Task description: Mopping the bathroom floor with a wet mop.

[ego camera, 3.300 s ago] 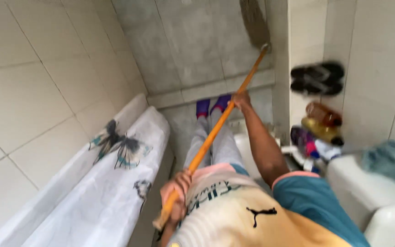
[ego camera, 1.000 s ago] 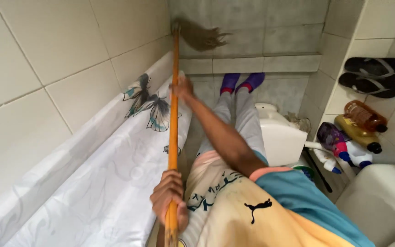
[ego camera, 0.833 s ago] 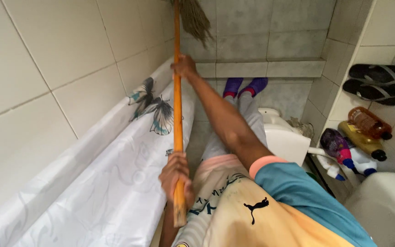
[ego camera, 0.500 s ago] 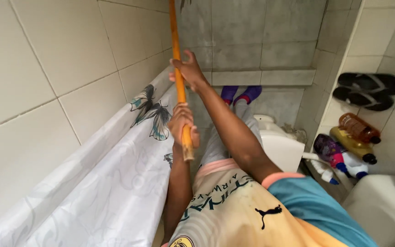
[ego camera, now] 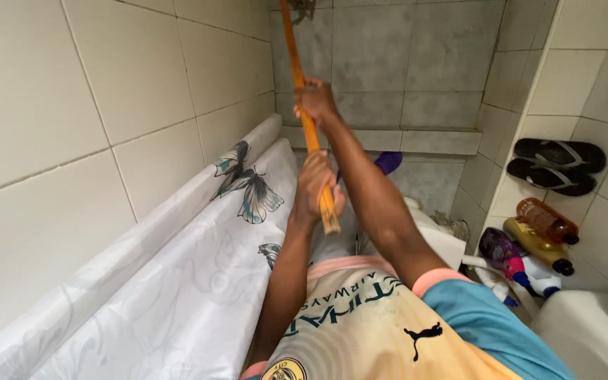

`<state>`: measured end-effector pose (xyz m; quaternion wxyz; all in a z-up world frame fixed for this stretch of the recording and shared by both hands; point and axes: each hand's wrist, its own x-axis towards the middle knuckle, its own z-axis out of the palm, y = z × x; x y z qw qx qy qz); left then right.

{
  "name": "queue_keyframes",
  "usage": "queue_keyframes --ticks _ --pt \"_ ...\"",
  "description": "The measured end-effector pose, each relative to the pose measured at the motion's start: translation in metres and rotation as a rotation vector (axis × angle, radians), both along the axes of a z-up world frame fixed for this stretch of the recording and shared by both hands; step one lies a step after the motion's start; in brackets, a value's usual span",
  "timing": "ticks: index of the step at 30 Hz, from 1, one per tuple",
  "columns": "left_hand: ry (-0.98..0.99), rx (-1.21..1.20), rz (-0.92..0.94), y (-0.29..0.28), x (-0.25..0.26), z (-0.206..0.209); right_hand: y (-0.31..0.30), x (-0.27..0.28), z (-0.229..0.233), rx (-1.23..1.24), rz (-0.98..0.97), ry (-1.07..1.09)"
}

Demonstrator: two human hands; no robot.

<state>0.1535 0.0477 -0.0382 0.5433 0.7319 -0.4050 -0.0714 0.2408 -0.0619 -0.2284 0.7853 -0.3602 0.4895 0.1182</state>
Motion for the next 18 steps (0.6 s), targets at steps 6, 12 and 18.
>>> queue_keyframes --ticks 6,12,18 --pt "0.006 0.037 -0.027 -0.043 0.039 -0.004 -0.055 0.059 -0.044 -0.027 0.049 -0.127" --pt "0.062 0.172 0.329 -0.063 0.047 -0.024 -0.077 0.112 -0.085 0.159 -0.168 -0.260" --pt "-0.007 0.183 0.256 -0.085 0.038 -0.028 -0.101 0.086 -0.088 0.138 -0.212 -0.238"
